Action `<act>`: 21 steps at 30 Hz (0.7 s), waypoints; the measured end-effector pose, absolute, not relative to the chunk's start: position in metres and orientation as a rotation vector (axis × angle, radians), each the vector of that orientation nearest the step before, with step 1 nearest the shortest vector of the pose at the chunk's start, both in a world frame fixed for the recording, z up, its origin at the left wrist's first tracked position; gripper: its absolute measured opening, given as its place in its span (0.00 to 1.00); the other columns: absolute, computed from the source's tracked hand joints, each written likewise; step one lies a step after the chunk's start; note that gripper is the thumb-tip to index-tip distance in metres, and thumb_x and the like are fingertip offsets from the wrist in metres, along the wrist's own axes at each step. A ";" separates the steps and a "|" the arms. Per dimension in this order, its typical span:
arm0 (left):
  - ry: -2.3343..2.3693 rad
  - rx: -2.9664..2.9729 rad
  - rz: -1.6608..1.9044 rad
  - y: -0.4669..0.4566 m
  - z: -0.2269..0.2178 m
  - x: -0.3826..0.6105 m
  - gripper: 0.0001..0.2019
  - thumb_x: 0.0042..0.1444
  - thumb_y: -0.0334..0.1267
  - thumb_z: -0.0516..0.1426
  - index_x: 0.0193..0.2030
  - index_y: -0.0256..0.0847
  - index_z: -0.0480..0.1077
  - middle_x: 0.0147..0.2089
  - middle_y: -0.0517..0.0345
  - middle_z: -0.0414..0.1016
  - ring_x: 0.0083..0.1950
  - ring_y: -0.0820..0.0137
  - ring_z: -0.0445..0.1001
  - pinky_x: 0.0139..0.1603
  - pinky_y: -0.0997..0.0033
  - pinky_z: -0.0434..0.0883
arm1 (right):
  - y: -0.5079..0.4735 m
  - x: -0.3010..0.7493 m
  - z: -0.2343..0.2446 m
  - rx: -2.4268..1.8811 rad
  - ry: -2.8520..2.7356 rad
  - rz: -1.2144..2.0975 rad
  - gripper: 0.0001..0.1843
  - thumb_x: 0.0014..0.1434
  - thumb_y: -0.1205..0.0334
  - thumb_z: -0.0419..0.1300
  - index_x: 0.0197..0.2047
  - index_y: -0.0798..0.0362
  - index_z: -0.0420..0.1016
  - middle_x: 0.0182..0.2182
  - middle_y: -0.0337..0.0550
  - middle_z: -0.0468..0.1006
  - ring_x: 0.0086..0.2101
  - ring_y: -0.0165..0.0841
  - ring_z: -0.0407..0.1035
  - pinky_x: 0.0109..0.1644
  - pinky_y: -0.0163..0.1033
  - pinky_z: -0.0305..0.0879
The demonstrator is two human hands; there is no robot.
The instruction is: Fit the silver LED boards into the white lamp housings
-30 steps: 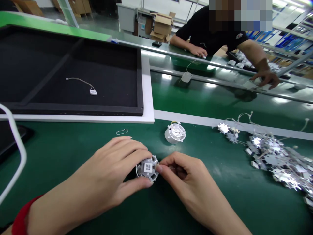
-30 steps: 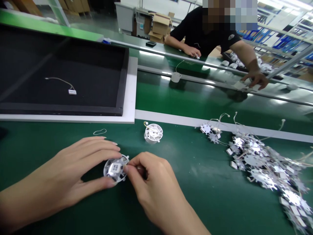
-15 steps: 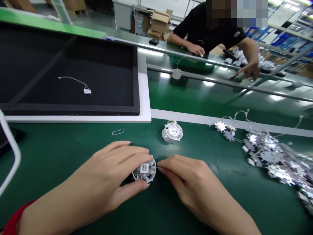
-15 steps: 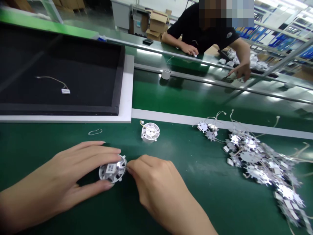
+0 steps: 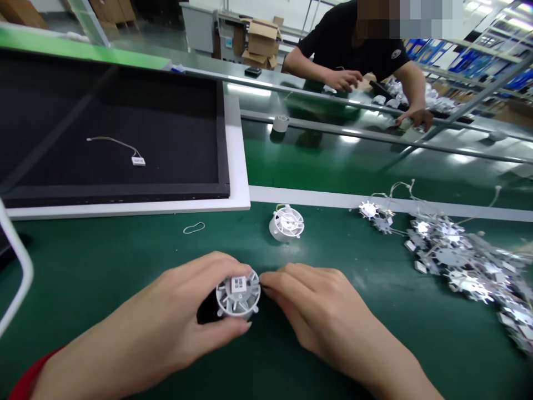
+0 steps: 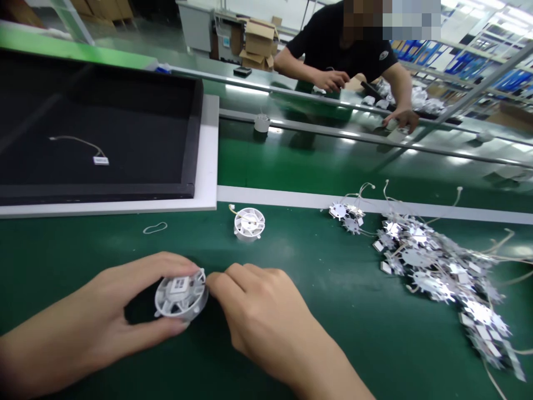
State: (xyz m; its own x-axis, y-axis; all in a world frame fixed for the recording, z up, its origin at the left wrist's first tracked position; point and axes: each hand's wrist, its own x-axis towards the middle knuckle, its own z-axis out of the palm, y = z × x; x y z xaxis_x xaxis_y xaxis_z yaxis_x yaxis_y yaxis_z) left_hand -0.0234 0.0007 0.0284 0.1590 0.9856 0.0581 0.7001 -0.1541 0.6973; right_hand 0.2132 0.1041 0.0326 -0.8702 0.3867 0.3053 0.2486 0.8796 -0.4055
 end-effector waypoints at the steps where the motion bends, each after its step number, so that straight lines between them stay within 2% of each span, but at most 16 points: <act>1: 1.610 1.770 0.727 0.001 0.034 -0.022 0.16 0.66 0.49 0.65 0.59 0.64 0.72 0.54 0.74 0.83 0.51 0.69 0.85 0.51 0.77 0.82 | 0.104 0.214 0.033 -0.478 -2.626 0.564 0.14 0.75 0.74 0.53 0.53 0.57 0.79 0.30 0.37 0.79 0.26 0.33 0.72 0.27 0.40 0.60; 4: 1.610 1.331 0.775 0.001 0.053 -0.017 0.16 0.59 0.51 0.67 0.53 0.61 0.75 0.47 0.73 0.83 0.49 0.70 0.84 0.48 0.81 0.80 | 0.102 0.215 0.037 -0.456 -2.482 0.816 0.17 0.75 0.73 0.55 0.63 0.52 0.72 0.38 0.35 0.84 0.33 0.29 0.78 0.33 0.34 0.66; 7: 1.535 1.078 0.835 -0.003 0.065 -0.012 0.14 0.56 0.52 0.67 0.48 0.57 0.76 0.42 0.72 0.81 0.44 0.71 0.82 0.45 0.82 0.78 | 0.099 0.217 0.046 -0.441 -2.385 1.027 0.20 0.74 0.72 0.56 0.63 0.45 0.73 0.40 0.32 0.85 0.33 0.25 0.77 0.38 0.28 0.70; 10: 1.498 0.944 0.879 -0.006 0.070 -0.008 0.15 0.53 0.52 0.70 0.46 0.55 0.77 0.41 0.71 0.82 0.42 0.72 0.81 0.43 0.83 0.77 | 0.094 0.218 0.053 -0.497 -2.345 1.090 0.24 0.69 0.73 0.62 0.63 0.41 0.74 0.42 0.29 0.87 0.34 0.24 0.79 0.44 0.26 0.73; 12: 1.462 0.885 0.877 -0.006 0.072 -0.006 0.16 0.52 0.53 0.70 0.45 0.55 0.77 0.41 0.71 0.83 0.41 0.72 0.81 0.42 0.83 0.76 | 0.090 0.218 0.056 -0.513 -2.334 1.085 0.28 0.65 0.71 0.67 0.65 0.40 0.73 0.44 0.28 0.87 0.36 0.25 0.81 0.44 0.25 0.74; 16: 1.423 0.818 0.901 -0.006 0.070 -0.007 0.18 0.49 0.53 0.73 0.44 0.54 0.77 0.37 0.71 0.81 0.37 0.72 0.81 0.42 0.81 0.78 | 0.089 0.213 0.054 -0.461 -2.340 1.068 0.32 0.65 0.59 0.73 0.69 0.43 0.71 0.43 0.29 0.89 0.34 0.24 0.81 0.41 0.25 0.73; 19: 1.355 0.774 0.925 -0.007 0.066 -0.008 0.18 0.49 0.50 0.74 0.43 0.54 0.76 0.34 0.71 0.78 0.40 0.70 0.82 0.43 0.81 0.78 | 0.091 0.211 0.053 -0.445 -2.332 1.062 0.25 0.68 0.54 0.73 0.65 0.46 0.75 0.43 0.29 0.89 0.31 0.22 0.81 0.40 0.24 0.72; 21: 1.245 0.718 0.907 -0.008 0.063 -0.010 0.20 0.49 0.54 0.76 0.44 0.55 0.77 0.34 0.71 0.79 0.43 0.70 0.83 0.44 0.82 0.77 | 0.092 0.209 0.054 -0.456 -2.309 1.040 0.18 0.71 0.51 0.70 0.60 0.46 0.77 0.39 0.27 0.89 0.30 0.21 0.80 0.36 0.24 0.71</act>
State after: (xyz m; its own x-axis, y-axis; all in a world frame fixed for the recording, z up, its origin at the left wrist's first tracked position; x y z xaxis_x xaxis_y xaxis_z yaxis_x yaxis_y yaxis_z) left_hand -0.0101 -0.0080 0.0634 0.0736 0.8786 -0.4719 -0.1799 0.4771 0.8602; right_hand 0.2093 0.0916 0.0544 -0.7849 0.5106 0.3509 0.0758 0.6413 -0.7636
